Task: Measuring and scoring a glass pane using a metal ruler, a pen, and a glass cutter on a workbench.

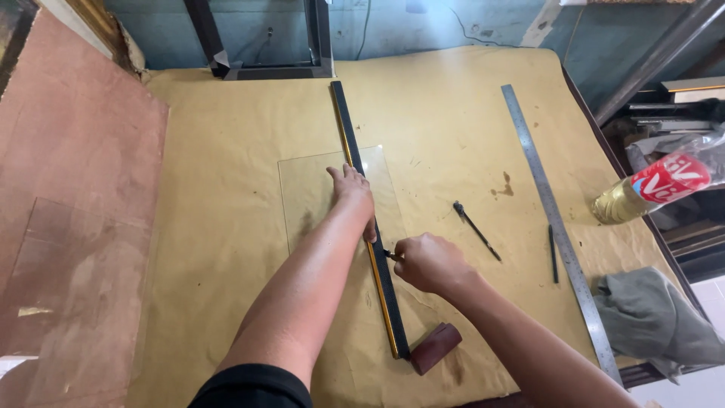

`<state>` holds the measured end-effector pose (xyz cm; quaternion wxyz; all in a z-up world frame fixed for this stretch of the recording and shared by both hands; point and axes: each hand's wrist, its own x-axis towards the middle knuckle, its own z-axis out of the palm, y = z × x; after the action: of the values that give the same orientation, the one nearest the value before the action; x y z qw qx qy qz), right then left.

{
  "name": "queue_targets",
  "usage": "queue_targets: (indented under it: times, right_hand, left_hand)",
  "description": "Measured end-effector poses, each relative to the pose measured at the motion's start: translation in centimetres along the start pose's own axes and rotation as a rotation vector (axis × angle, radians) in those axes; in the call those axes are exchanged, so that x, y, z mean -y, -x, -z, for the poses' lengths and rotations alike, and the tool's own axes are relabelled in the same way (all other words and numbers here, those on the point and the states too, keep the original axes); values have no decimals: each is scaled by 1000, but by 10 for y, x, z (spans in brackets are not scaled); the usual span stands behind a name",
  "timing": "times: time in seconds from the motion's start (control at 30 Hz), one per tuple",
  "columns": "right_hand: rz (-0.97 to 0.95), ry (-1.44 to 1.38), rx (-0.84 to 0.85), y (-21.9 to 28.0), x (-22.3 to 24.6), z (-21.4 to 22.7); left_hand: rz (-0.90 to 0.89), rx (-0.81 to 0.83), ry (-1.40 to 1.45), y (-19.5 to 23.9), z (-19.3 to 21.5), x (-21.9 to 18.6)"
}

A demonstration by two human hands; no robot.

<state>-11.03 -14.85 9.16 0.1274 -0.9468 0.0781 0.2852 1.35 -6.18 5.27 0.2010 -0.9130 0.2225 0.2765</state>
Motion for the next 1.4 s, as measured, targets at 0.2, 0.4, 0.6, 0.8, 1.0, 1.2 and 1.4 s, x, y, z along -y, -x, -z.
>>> queue_targets:
  times: [0.2, 0.4, 0.6, 0.8, 1.0, 1.2, 1.4]
  right_hand:
    - [81, 71, -66, -41, 9, 13]
    - [551, 944, -91, -167, -3, 32]
    - [604, 855, -95, -290, -4, 52]
    - [436, 652, -145, -360, -8, 45]
    - [527, 904, -46, -290, 6, 55]
    - [708, 1014, -275, -183, -25, 7]
    - [53, 92, 9, -59, -20, -23]
  left_hand:
    - [-21, 5, 45, 29, 15, 6]
    - [-50, 96, -52, 73, 46, 18]
    - [-9, 78, -15, 66, 43, 9]
    - [20, 111, 1, 56, 38, 7]
    - [-12, 76, -32, 27, 19, 1]
    - [-47, 70, -53, 61, 37, 14]
    - [-37, 2, 8, 11, 3, 5]
